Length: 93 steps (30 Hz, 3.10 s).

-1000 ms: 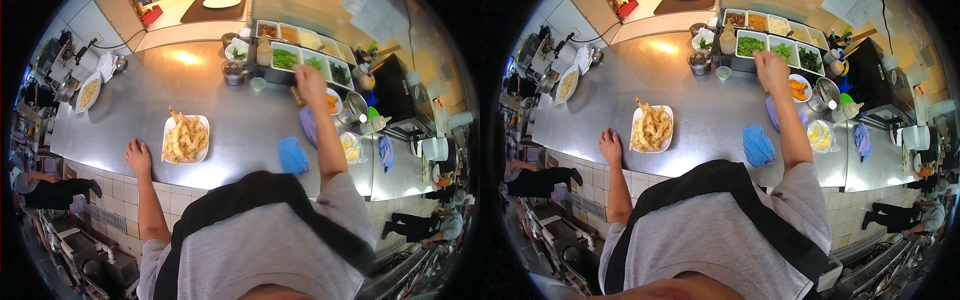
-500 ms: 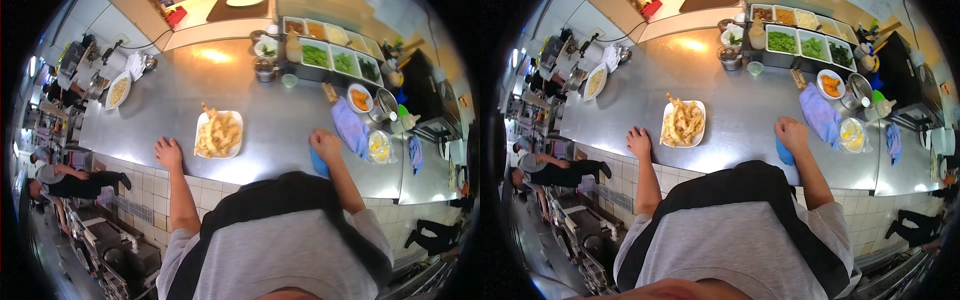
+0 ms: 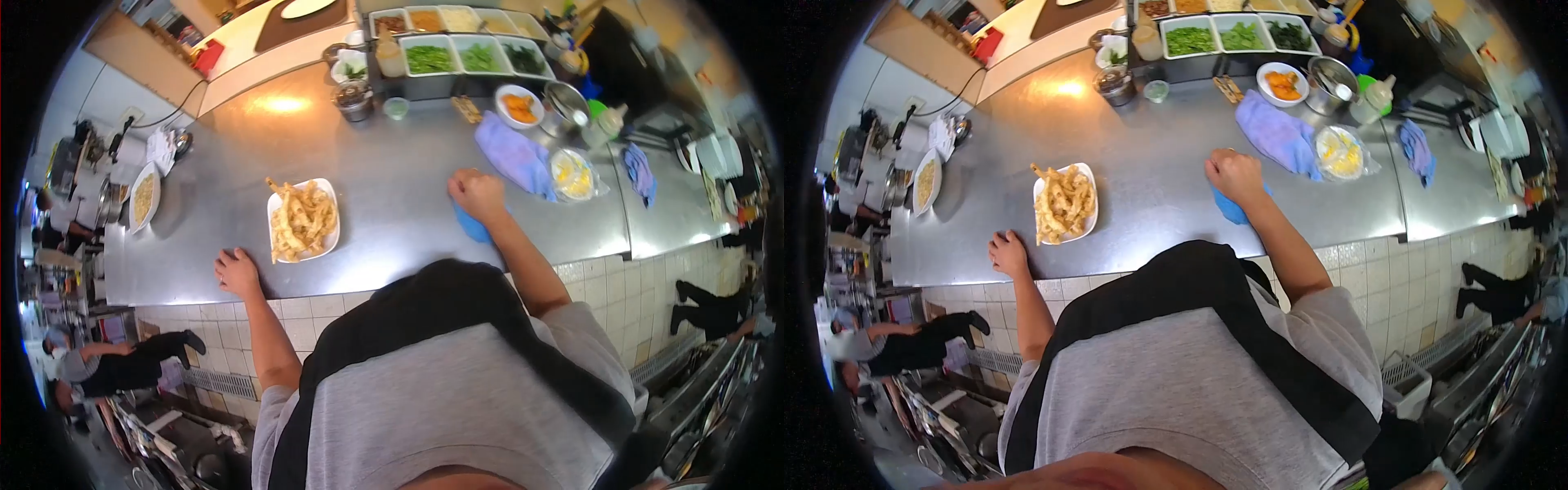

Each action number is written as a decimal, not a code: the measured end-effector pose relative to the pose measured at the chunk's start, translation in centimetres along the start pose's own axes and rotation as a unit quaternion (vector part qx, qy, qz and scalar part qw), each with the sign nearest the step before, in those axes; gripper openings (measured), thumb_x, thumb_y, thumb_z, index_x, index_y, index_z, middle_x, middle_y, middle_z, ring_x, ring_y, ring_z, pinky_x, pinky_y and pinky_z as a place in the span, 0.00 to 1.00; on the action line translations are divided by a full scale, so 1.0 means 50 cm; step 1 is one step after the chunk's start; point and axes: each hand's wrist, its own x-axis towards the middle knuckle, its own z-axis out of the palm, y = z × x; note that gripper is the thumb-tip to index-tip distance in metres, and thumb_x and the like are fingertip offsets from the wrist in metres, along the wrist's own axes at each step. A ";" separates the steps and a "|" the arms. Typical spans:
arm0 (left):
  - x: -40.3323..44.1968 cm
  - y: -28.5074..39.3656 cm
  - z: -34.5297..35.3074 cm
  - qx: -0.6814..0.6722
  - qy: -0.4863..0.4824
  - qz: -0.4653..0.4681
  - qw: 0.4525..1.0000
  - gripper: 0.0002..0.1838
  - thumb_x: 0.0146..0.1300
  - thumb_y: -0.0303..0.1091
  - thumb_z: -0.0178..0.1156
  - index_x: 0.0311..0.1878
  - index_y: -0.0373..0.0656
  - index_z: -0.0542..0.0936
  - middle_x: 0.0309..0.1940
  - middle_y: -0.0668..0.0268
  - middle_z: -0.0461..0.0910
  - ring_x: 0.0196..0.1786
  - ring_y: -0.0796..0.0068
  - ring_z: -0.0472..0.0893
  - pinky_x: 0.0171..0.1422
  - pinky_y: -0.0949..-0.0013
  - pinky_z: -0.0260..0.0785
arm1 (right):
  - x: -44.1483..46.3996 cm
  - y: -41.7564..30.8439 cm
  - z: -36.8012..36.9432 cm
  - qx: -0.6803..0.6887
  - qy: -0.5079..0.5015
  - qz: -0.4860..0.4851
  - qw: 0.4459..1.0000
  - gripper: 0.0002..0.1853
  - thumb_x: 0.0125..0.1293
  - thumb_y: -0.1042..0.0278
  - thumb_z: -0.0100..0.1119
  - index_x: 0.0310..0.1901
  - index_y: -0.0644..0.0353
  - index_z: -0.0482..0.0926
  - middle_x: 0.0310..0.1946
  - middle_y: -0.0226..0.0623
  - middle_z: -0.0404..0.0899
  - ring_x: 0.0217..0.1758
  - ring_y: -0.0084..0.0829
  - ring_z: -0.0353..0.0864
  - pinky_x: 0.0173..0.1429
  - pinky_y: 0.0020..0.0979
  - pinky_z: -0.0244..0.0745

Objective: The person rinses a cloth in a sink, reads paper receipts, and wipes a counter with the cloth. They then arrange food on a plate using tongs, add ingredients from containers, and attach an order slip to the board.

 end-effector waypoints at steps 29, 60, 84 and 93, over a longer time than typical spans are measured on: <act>0.009 -0.007 0.002 0.000 -0.028 -0.013 1.000 0.29 0.63 0.55 0.44 0.64 0.50 0.66 0.65 0.58 0.63 0.68 0.58 0.60 0.64 0.41 0.53 | -0.037 0.141 -0.068 -0.170 -0.030 0.106 0.979 0.18 0.60 0.68 0.48 0.51 0.44 0.79 0.56 0.38 0.73 0.54 0.41 0.72 0.52 0.46 0.72; 0.016 -0.021 0.027 0.024 -0.014 0.013 1.000 0.28 0.65 0.56 0.43 0.64 0.51 0.66 0.64 0.58 0.64 0.66 0.56 0.62 0.63 0.43 0.55 | -0.119 0.376 -0.372 -0.236 0.165 0.191 0.938 0.11 0.63 0.68 0.52 0.43 0.59 0.79 0.39 0.51 0.79 0.45 0.49 0.77 0.48 0.43 0.73; -0.007 0.005 -0.022 -0.022 0.003 -0.016 1.000 0.27 0.63 0.48 0.49 0.62 0.45 0.66 0.64 0.53 0.63 0.68 0.54 0.59 0.67 0.44 0.51 | 0.027 0.201 -0.106 -0.328 -0.088 0.130 0.932 0.21 0.59 0.62 0.50 0.49 0.69 0.76 0.59 0.55 0.69 0.55 0.49 0.72 0.58 0.44 0.68; -0.009 0.007 -0.044 -0.035 -0.008 -0.019 0.999 0.27 0.62 0.47 0.50 0.62 0.44 0.67 0.65 0.53 0.62 0.69 0.54 0.58 0.67 0.44 0.50 | 0.056 0.221 -0.068 -0.286 -0.111 0.186 0.933 0.16 0.62 0.62 0.49 0.42 0.67 0.76 0.50 0.51 0.75 0.52 0.46 0.74 0.52 0.42 0.73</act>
